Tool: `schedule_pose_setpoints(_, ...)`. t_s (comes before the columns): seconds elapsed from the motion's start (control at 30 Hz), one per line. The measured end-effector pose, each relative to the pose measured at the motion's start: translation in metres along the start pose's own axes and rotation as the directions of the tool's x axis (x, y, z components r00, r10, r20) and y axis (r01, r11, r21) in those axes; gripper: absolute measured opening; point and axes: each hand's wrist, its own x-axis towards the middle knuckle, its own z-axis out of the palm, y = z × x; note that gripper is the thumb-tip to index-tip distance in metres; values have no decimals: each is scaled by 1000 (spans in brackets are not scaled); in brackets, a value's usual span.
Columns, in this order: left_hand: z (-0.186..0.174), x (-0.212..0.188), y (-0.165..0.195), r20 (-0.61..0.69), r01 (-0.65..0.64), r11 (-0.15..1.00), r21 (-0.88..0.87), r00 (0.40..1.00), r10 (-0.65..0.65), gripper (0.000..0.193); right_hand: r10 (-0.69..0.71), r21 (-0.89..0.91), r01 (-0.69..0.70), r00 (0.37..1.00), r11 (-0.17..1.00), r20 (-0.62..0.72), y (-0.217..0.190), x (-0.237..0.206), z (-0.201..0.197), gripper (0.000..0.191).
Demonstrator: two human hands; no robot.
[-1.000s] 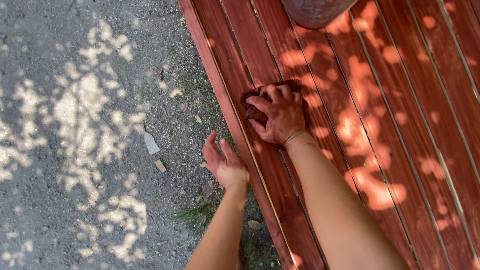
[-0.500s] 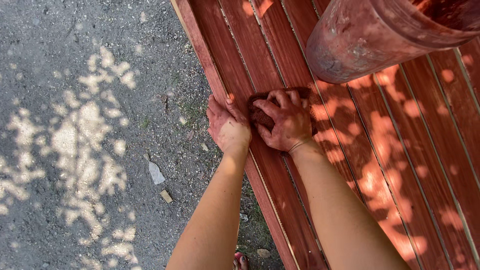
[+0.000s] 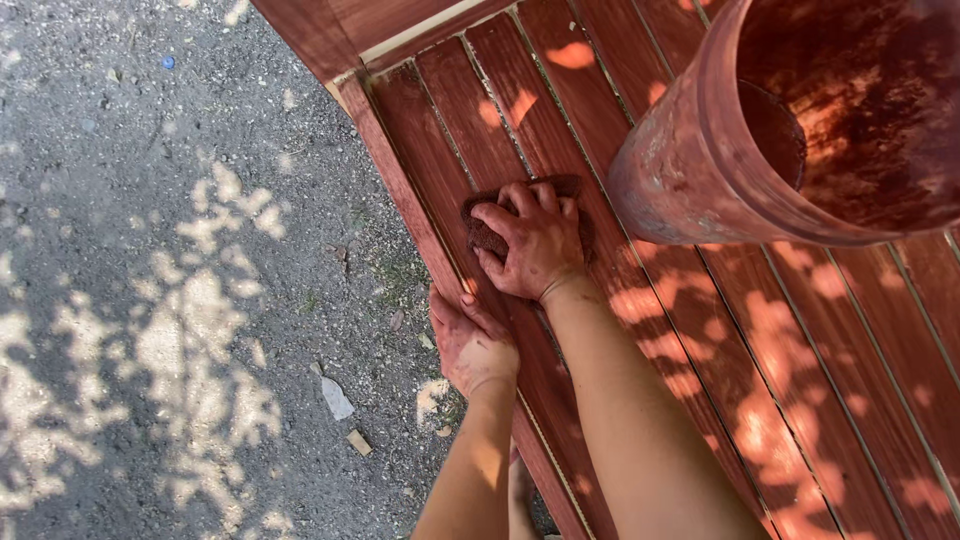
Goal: The person wipes red wood stain onto the slatted surface of a wooden bench using a cloth, working across the planks to cover bare unpainted areas. Near the end they dip the cloth into a container of stain and continue wiping the bench surface.
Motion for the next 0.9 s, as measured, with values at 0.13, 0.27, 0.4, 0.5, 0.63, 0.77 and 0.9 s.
schedule_pose_setpoints(0.13, -1, -2, 0, -7, -7, 1000, -17, 1000, 7, 61, -31, 36, 33, 998, 999, -47, 1, 47, 10, 49)
schedule_pose_setpoints(0.27, -1, -5, -2, 62, 113, 992, 57, 991, -116, 64, -34, 7, 35, 996, 999, -86, 2, 103, 17, 48)
schedule_pose_setpoints(0.4, 5, -5, -11, 53, 152, 987, 50, 987, -155, 66, 25, 45, -25, 1000, 999, 16, -4, 155, 21, 51)
schedule_pose_setpoints(0.5, 9, -2, -17, 17, 38, 996, -78, 999, -37, 70, 96, 68, -98, 995, 993, 24, -10, 181, 26, 53)
schedule_pose_setpoints(0.63, 9, -7, -19, 57, 173, 981, 92, 982, -178, 69, 92, 25, -93, 996, 995, 16, -17, 179, 25, 56)
schedule_pose_setpoints(0.77, 7, -11, -21, 42, 146, 986, 80, 988, -149, 68, 98, 160, -112, 991, 981, 96, -22, 149, 26, 57)
schedule_pose_setpoints(0.9, 7, -15, -27, -11, 7, 1000, -1, 1000, -7, 66, 13, 106, -16, 1000, 994, 28, -27, 92, 14, 58)
